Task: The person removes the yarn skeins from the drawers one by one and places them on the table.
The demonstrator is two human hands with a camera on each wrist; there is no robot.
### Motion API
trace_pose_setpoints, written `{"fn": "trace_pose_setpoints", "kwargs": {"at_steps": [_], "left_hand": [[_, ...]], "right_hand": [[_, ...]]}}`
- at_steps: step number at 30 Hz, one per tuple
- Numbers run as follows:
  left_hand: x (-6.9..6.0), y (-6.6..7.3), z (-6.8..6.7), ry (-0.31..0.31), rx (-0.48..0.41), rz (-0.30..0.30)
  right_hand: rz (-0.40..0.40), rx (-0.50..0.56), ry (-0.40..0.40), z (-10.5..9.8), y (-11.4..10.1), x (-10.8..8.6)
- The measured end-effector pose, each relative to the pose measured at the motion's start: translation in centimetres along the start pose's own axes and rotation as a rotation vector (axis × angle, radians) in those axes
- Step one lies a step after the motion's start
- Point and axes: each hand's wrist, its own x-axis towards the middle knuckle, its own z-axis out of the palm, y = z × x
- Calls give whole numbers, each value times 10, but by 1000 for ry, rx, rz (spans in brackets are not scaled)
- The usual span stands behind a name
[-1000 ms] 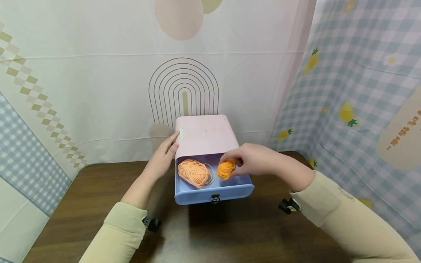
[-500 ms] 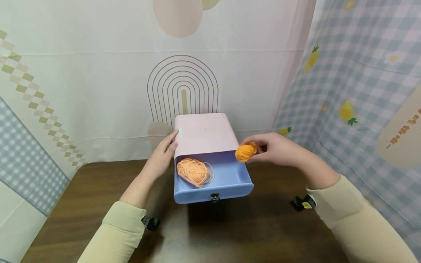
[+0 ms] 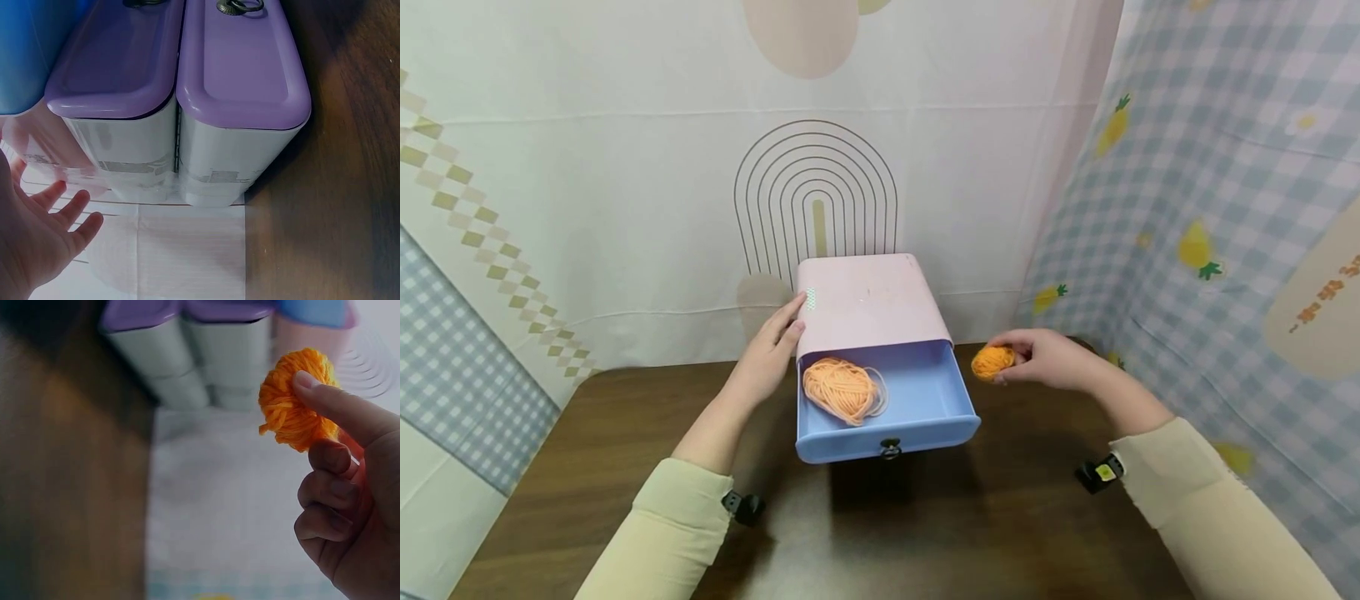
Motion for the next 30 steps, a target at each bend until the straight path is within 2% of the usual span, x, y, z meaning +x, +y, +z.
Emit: {"fn": "trace_pose_setpoints", "kwargs": {"at_steps": [7,11,14,20,30], "left_hand": [[0,1,0,-1,-10,-11],[0,2,0,-4,-2,-15],[-1,2,0,-3,1,-19],[-1,2,0,0,-12,-15],[-1,3,0,-3,-35,-12]], "right_hand": [[78,44,-136,29,48,12],[129,1,-193,44,69,18],[197,-14,-236,52,79,21],[259,-5,-302,58,89,25],[218,-8,-295,55,89,26]]}}
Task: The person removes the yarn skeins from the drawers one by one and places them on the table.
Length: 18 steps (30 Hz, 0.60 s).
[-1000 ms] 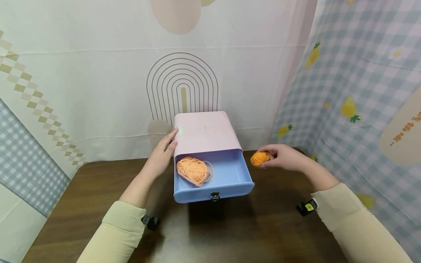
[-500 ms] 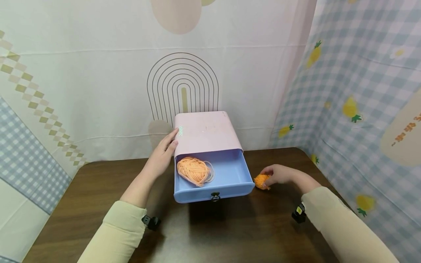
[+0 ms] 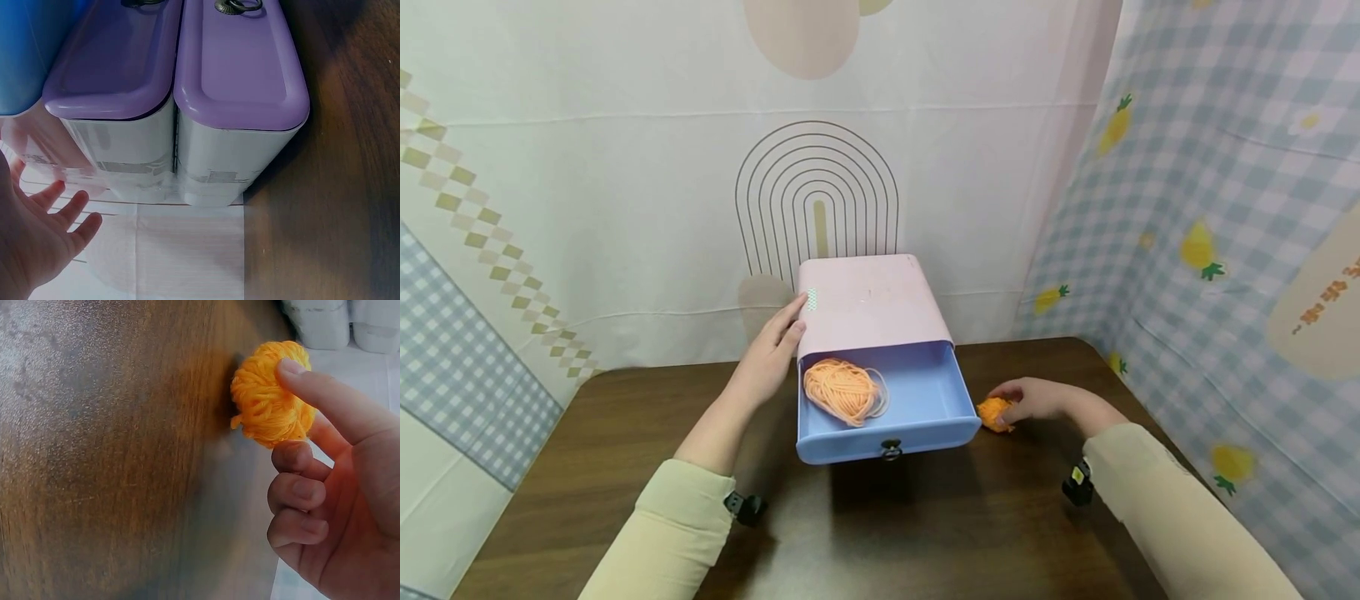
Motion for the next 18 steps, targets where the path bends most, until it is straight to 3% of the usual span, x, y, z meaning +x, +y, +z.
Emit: {"fn": "trace_pose_setpoints", "kwargs": {"at_steps": [10,18], "left_hand": [[1,0,0,7,7,13],[0,1,0,3,-1,14]], "right_hand": [[42,15,68,-7,0,-8],[-18,9,81,-19,0,-20]]}}
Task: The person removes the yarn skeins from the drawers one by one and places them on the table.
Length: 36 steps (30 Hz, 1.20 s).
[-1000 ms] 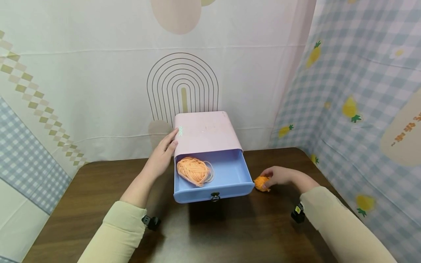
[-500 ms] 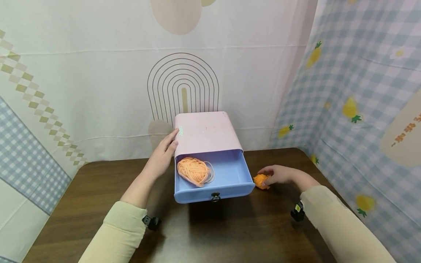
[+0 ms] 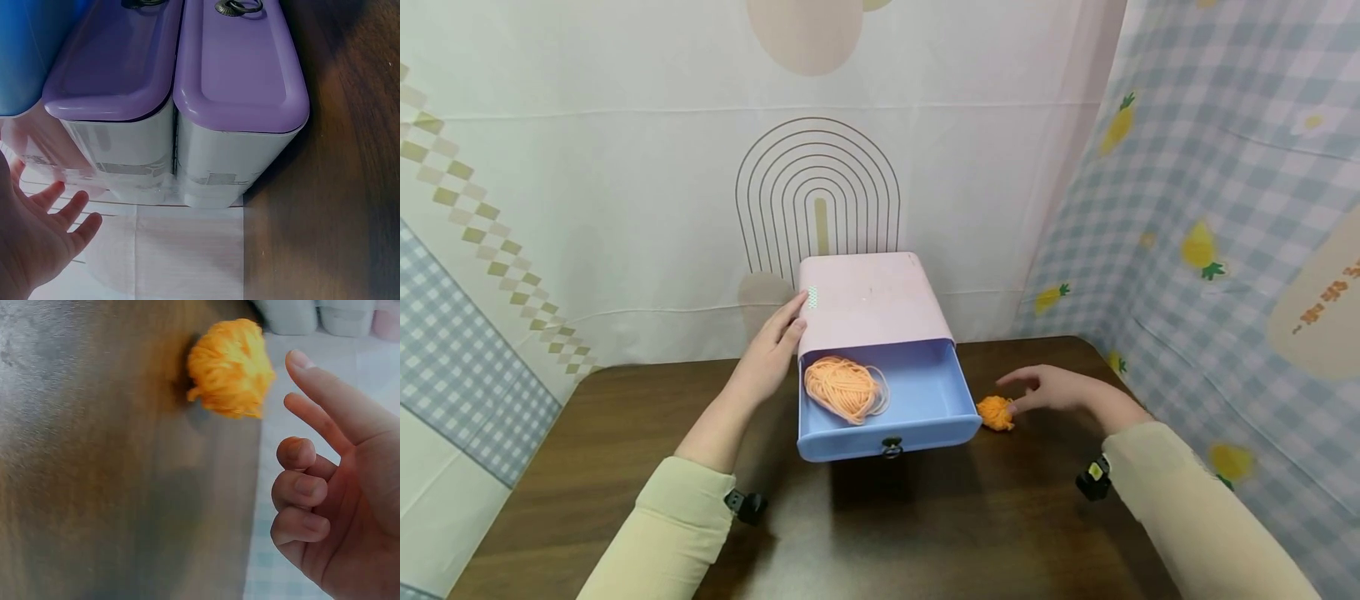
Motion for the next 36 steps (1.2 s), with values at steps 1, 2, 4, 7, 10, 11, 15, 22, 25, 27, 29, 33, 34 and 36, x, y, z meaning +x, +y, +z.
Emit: {"fn": "trace_pose_setpoints", "kwargs": {"at_steps": [1,2,4,7,10,11,15,22,25,27,29,33,34,36], "left_hand": [[0,0,0,1,1,0],[0,0,0,2,3,0],[0,0,0,4,6,-1],[0,0,0,8,14,-4],[0,1,0,9,14,-2],[0,1,0,8,13,-2],[0,2,0,6,2,1],[0,2,0,3,-3,-1],[0,2,1,3,-3,-2],[0,2,1,1,0,-4],[1,3,1,0,2,-5],[0,3,0,-5,-1,-16],[0,3,0,-6,-4,-19],[-1,3,0,-7,-6,-26]], "right_hand": [[-16,-3,0,-3,-1,-2],[-33,-7,4,-6,-2,-4],[-59,-10,13,-13,-7,-10],[-80,-5,26,-23,-18,-17],[-98,1,37,-32,-33,-24],[-104,-1,42,-35,-38,-26],[-153,-13,72,-46,-61,-33],[-226,-42,130,-64,-104,-47],[-267,-53,138,-67,-123,-51],[-292,-59,131,-67,-135,-52],[-310,-74,120,-66,-147,-52],[-347,-107,97,-57,-171,-47],[-359,-116,92,-54,-177,-45],[-375,-135,79,-47,-189,-41]]}}
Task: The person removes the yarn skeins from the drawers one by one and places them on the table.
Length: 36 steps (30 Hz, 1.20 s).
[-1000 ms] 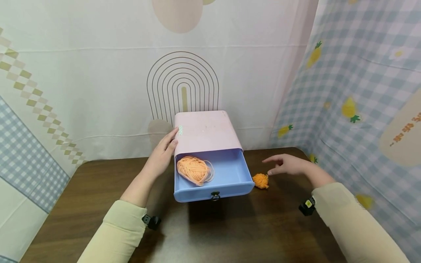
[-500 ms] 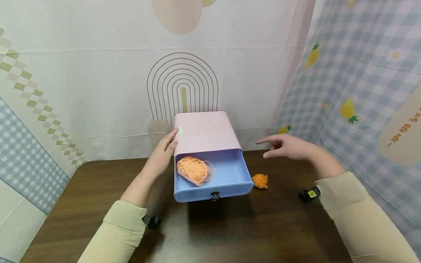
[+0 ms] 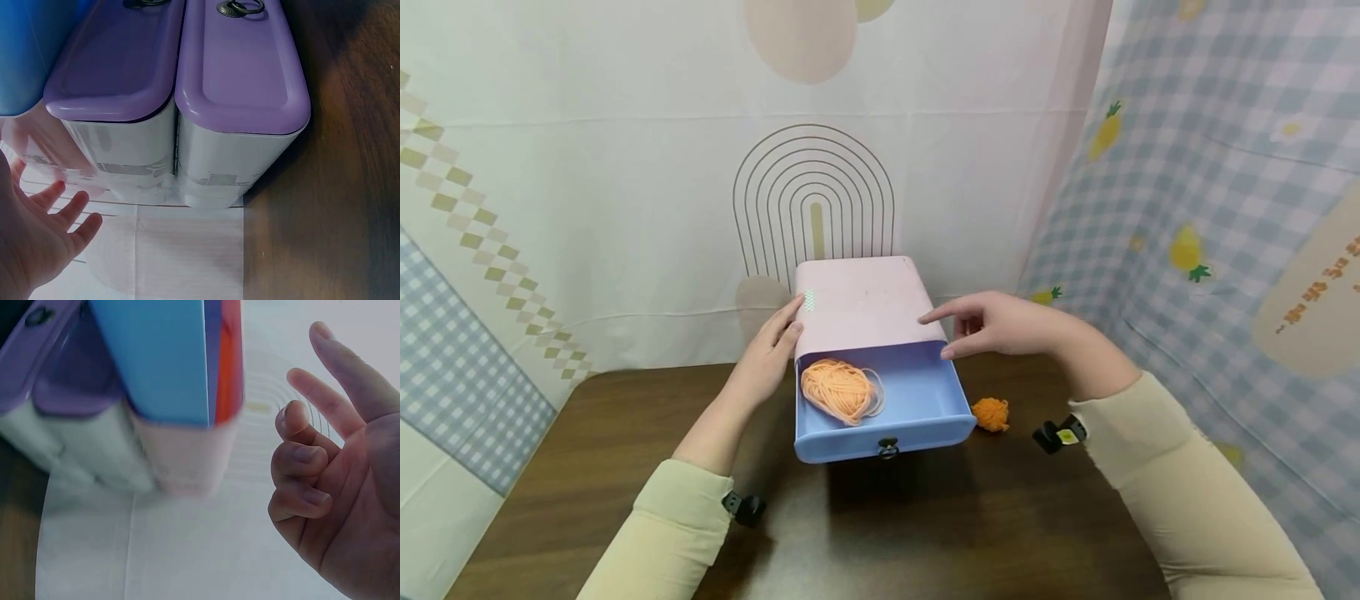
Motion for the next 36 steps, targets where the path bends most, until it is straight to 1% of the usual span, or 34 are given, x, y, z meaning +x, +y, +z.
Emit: {"fn": "trace_pose_setpoints", "kwargs": {"at_steps": [4,8,12,16,18,21,26,31,36], "left_hand": [[0,-2,0,-2,8,-5],[0,-2,-1,0,9,-7],[1,-1,-2,2,4,-8],[0,-1,-3,2,5,-12],[0,-1,-3,3,8,-12],[0,-1,-3,4,10,-10],[0,-2,-3,2,12,-8],[-1,-2,-1,-3,14,-8],[0,-2,0,-1,20,-10]], "right_hand": [[-25,-46,-50,11,-21,15],[-52,-95,-109,18,-42,27],[-68,-142,-160,21,-61,34],[-56,-199,-210,24,-77,39],[-40,-242,-227,26,-84,42],[-1,-329,-230,31,-94,47],[97,-449,-232,42,-107,56],[171,-518,-221,56,-111,63],[213,-537,-218,69,-111,68]]}}
